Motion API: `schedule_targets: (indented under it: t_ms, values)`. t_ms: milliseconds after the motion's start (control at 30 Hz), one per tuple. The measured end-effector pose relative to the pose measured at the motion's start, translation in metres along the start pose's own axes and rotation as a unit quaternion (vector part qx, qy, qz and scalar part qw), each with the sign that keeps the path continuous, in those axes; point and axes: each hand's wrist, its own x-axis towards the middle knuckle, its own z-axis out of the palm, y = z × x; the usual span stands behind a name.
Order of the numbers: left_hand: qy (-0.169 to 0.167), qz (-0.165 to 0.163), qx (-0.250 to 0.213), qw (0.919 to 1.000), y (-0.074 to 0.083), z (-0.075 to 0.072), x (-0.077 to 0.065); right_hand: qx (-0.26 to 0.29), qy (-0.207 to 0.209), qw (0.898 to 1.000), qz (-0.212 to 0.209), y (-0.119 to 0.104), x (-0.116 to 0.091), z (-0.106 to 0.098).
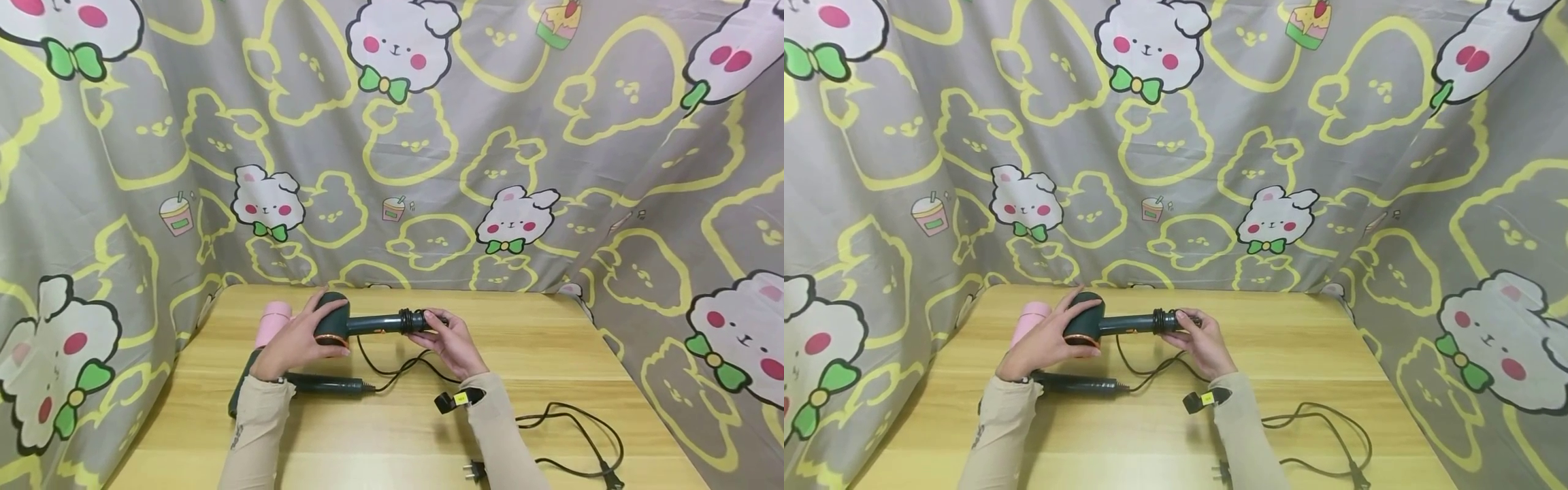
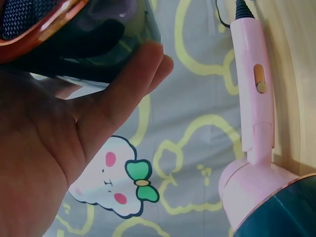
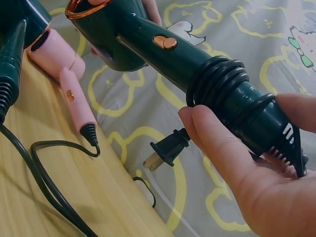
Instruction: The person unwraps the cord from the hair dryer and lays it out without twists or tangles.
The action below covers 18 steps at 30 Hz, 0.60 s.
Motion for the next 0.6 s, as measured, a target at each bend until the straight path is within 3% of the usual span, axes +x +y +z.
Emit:
schedule_targets:
  t_ms: [367,600]
  values:
    - [-0.01,0.018,-0.018,0.9996,-0.002,-0.005,-0.002,-0.015,-0.033,0.999,0.016,-0.007,-0.003,-0.004]
    - [-0.006,0.032,-0.059,0.9977,-0.006,-0.009,-0.006,-0.035,-0.129,0.991,0.008,-0.012,-0.007,-0.018]
